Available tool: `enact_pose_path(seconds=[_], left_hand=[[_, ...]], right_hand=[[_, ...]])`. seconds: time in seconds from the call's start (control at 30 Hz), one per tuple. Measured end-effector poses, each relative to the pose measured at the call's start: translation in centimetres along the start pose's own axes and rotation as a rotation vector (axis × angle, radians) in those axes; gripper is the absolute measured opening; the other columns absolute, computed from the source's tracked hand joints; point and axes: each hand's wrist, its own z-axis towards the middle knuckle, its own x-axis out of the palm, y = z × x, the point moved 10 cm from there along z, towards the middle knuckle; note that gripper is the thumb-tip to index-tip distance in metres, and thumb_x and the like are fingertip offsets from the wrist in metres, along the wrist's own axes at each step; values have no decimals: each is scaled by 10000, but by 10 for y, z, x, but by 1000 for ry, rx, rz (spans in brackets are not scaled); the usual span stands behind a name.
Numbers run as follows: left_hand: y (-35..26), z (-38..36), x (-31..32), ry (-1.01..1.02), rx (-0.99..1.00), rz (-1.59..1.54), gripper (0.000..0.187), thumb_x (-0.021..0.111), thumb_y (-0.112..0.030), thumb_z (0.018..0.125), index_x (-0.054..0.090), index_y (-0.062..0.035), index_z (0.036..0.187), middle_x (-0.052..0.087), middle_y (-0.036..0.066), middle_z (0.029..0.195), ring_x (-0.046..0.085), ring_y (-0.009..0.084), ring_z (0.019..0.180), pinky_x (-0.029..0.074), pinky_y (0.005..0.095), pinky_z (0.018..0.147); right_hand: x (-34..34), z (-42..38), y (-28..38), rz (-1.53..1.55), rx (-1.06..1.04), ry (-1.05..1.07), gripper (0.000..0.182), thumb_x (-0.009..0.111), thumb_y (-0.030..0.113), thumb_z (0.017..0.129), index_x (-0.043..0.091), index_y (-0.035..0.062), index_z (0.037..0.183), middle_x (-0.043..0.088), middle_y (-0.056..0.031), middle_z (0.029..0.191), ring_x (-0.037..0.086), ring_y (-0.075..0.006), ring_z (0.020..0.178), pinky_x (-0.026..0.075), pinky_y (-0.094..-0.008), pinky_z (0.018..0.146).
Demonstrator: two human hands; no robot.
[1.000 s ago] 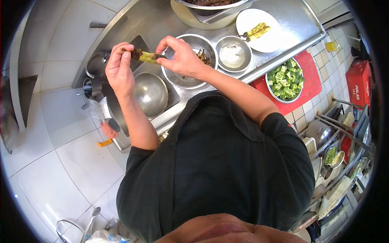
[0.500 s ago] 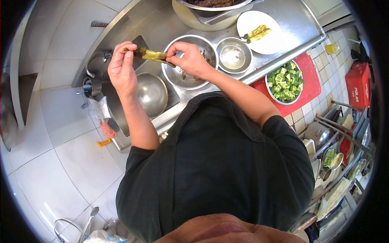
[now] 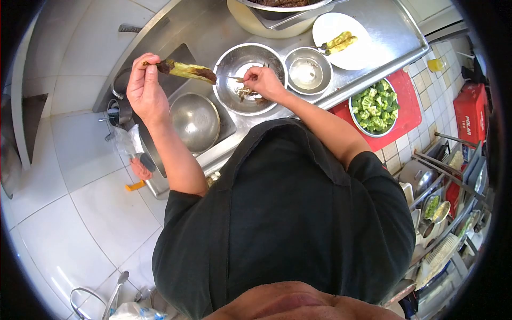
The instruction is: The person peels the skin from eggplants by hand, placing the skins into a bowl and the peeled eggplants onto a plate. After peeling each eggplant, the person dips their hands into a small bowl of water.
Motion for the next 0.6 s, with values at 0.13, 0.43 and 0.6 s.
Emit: enact_pose_path(seconds=[0.13, 0.43, 0.6], left_hand=[[-3, 5, -9, 1, 27, 10, 157, 538, 11, 952, 645, 57, 1058, 626, 112, 1104, 549, 172, 1053, 396, 293, 963], [-3, 6, -4, 17, 19, 51, 165, 541, 2, 959, 648, 59, 1072, 638, 109, 1110, 557, 164, 1054, 402, 294, 964], [7, 0, 4, 27, -23, 37, 157, 552, -4, 959, 655, 50, 1065, 634, 101, 1115, 551, 156, 1057, 401, 292, 963]], right_hand=[[1, 2, -15, -520, -127, 43, 188, 688, 209, 800, 737, 33, 843, 702, -162, 828, 667, -310, 842, 490, -416, 797], [8, 2, 6, -1004, -215, 128, 220, 588, 234, 874, 758, 104, 923, 654, -116, 1086, 563, -259, 1102, 410, -439, 923], [-9, -5, 29, -820, -363, -28, 198, 652, 249, 852, 750, 127, 975, 647, -87, 1112, 569, -266, 1083, 405, -437, 921]])
